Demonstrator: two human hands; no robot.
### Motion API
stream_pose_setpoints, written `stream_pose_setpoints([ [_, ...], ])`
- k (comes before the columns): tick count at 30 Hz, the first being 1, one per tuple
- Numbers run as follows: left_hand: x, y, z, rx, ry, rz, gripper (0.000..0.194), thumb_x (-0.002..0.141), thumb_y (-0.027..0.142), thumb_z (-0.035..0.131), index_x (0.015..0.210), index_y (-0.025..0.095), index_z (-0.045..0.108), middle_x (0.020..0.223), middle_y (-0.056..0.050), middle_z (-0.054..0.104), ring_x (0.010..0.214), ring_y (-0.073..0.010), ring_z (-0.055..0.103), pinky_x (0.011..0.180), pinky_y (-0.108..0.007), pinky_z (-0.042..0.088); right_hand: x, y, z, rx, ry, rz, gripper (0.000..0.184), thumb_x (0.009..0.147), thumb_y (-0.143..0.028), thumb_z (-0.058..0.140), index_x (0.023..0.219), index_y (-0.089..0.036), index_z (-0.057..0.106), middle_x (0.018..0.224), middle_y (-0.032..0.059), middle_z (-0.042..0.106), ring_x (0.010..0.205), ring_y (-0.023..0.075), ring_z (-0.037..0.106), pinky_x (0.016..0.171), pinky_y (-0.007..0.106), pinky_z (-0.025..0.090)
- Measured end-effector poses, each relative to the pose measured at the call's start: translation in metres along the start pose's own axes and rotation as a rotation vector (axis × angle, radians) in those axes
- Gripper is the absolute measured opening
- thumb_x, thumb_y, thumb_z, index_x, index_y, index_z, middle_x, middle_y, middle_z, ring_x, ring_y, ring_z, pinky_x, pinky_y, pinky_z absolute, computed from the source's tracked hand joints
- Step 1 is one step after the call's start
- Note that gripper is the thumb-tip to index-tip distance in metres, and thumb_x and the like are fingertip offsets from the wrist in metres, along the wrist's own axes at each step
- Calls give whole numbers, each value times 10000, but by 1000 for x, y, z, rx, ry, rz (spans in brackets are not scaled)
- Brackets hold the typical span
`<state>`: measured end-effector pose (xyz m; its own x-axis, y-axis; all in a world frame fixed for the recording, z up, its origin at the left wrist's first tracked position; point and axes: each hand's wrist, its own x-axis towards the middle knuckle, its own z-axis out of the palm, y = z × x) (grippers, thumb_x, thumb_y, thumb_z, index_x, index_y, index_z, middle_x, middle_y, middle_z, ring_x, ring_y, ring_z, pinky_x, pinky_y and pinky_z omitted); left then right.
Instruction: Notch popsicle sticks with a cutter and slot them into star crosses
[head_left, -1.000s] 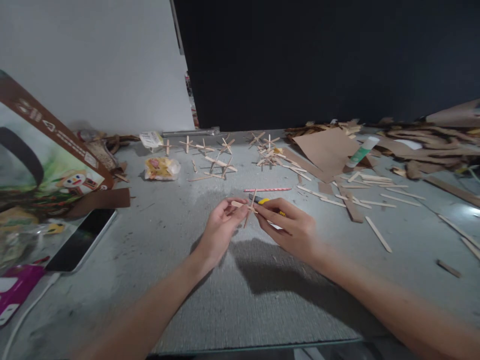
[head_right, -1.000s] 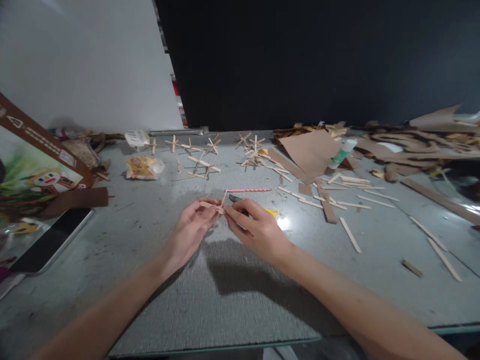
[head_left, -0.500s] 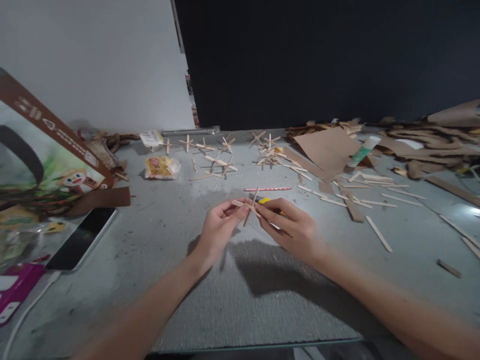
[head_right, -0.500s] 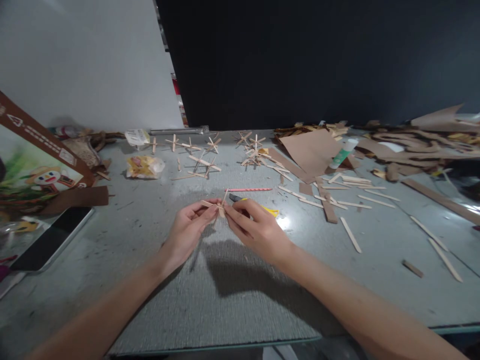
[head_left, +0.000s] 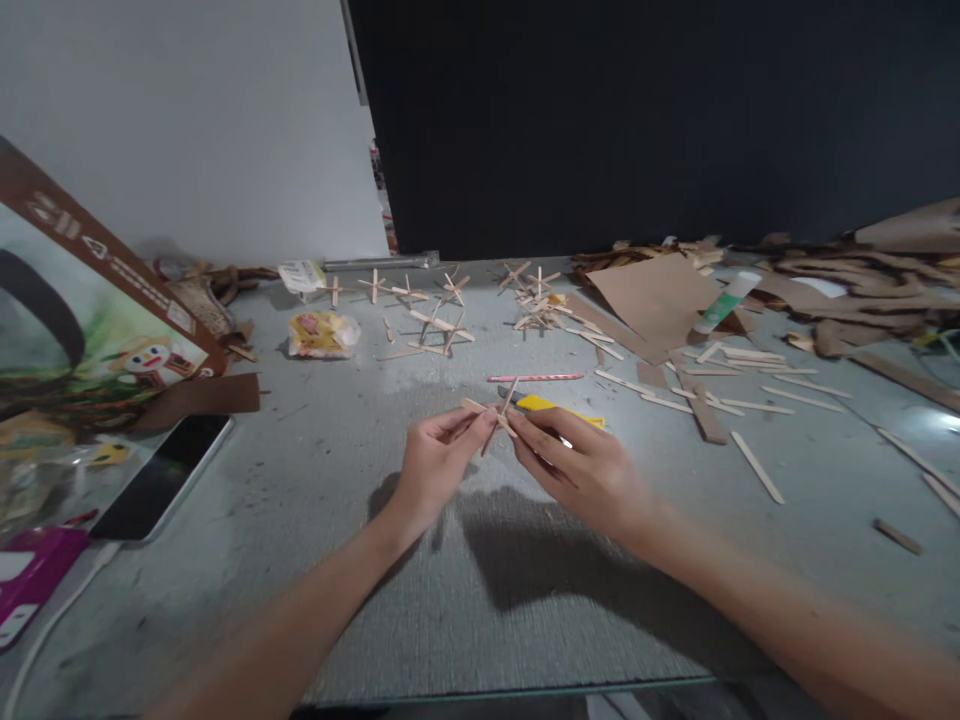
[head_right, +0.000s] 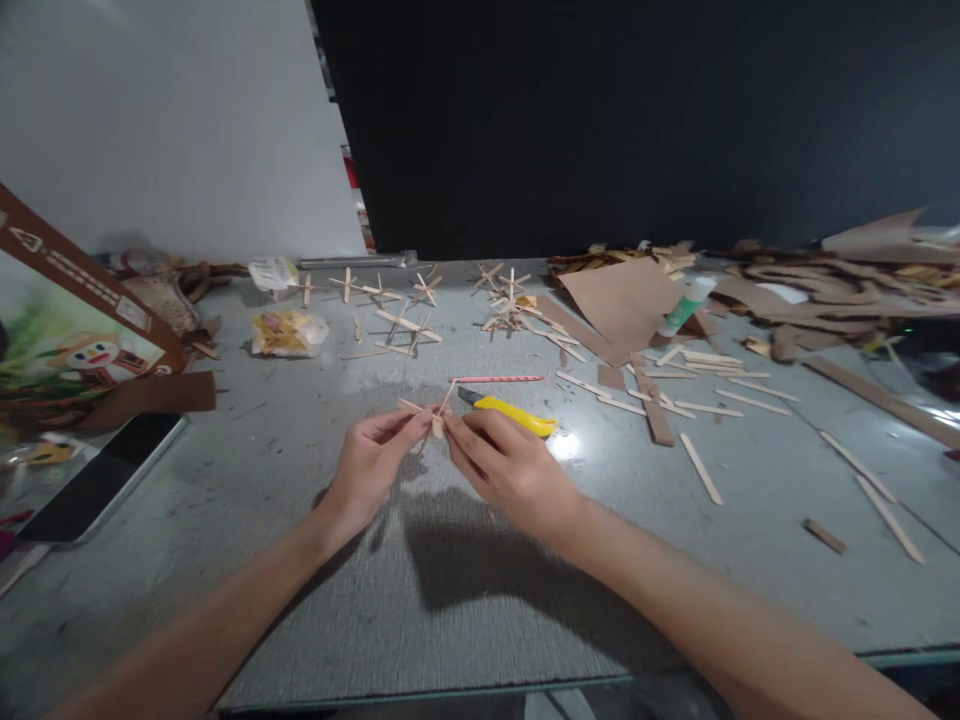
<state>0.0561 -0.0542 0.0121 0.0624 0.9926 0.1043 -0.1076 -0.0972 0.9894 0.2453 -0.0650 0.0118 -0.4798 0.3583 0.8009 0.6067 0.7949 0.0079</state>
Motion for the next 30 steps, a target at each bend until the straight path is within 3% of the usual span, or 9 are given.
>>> stream_pose_setpoints([
  [5,0,4,2,13,13,-5,273,755,495,854,804,227,856,790,-43,784,789,-192,681,710,-286,571,-2,0,2,-70,-23,-60,395,1023,-70,588,1413,-103,635,1112,134,782,923,230,725,828,371,665],
  [17,0,-9,-2,5,12,10,300,804,527,830,839,230,854,725,-37,734,734,-181,645,662,-282,533,-6,-2,5,-13,-34,17,474,1034,-117,583,1506,-145,550,1056,127,757,903,227,735,822,387,678],
  [24,0,-9,-1,-2,18,24,274,808,484,830,867,219,860,857,-57,802,761,-169,674,715,-280,544,-8,-1,5,-45,-76,6,416,1043,-101,560,1456,-147,585,1081,125,760,921,221,728,827,377,667],
  [30,-2,-4,0,16,30,15,270,810,482,825,859,218,858,798,-48,784,752,-170,676,677,-269,539,-6,-4,6,-33,-80,19,399,1046,-122,559,1444,-129,587,1044,129,758,900,226,726,825,382,665],
])
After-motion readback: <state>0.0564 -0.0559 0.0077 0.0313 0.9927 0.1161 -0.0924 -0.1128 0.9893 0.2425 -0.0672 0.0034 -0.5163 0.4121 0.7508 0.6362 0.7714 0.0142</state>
